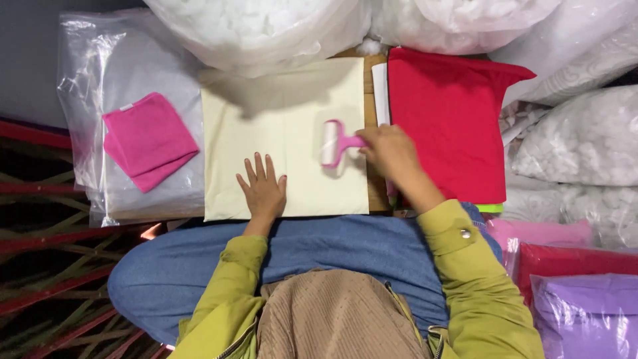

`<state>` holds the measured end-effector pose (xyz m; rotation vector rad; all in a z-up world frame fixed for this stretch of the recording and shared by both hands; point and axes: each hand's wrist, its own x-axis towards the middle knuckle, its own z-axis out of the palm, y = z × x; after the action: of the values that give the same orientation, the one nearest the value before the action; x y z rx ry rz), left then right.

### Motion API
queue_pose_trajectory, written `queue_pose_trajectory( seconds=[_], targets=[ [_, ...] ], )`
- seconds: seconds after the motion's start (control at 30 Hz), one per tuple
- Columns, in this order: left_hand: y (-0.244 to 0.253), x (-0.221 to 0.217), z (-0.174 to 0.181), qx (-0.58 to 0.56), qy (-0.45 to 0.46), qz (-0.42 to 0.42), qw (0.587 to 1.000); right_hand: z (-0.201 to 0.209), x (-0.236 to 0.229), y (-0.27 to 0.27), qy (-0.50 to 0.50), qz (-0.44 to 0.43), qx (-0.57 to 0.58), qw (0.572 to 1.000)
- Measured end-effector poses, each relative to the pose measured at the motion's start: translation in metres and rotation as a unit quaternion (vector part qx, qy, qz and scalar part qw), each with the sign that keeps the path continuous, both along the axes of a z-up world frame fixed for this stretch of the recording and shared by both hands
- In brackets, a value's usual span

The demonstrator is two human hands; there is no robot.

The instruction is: Cleaning a fabric cover with a lint roller and then stuffing it with fiberfill.

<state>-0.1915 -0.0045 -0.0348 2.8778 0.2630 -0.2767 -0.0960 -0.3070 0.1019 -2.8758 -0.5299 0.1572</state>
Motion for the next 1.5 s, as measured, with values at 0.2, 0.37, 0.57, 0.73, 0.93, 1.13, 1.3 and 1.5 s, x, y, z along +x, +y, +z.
queue_pose_trajectory(
  seconds=[0.2,0.37,0.57,0.73,0.93,1.13,1.3,1.5],
  targets=[
    [-0.021,-0.011,0.009,-0.047,-0.021,-0.045,0.998,-0.007,-0.013,-0.037,-0.016,-0.003,-0.088,0.996],
    [-0.016,-0.016,0.007,-0.007,-0.016,-0.009,1.000,0.015,-0.038,-0.028,-0.028,-0.003,-0.083,0.996],
    [0.018,-0.032,0.011,0.020,0.040,0.010,0.999,0.029,-0.053,-0.021,0.093,0.095,-0.082,0.988],
    [0.045,-0.028,0.010,0.023,-0.016,0.070,0.997,0.040,-0.008,-0.059,0.067,0.019,-0.117,0.991],
    [0.002,-0.007,0.015,0.004,0.018,0.010,1.000,0.003,-0.006,0.020,0.097,0.129,-0.012,0.987],
    [-0.005,-0.011,0.048,-0.025,0.121,-0.012,0.992,0.040,0.045,-0.038,0.064,0.025,-0.156,0.985],
    [0.000,0.058,0.045,-0.001,0.009,-0.030,1.000,-0.006,0.055,0.032,0.087,0.072,0.015,0.994],
    [0.051,0.057,0.031,0.019,-0.060,0.031,0.998,0.008,0.096,-0.064,0.054,-0.054,-0.069,0.995]
  ],
)
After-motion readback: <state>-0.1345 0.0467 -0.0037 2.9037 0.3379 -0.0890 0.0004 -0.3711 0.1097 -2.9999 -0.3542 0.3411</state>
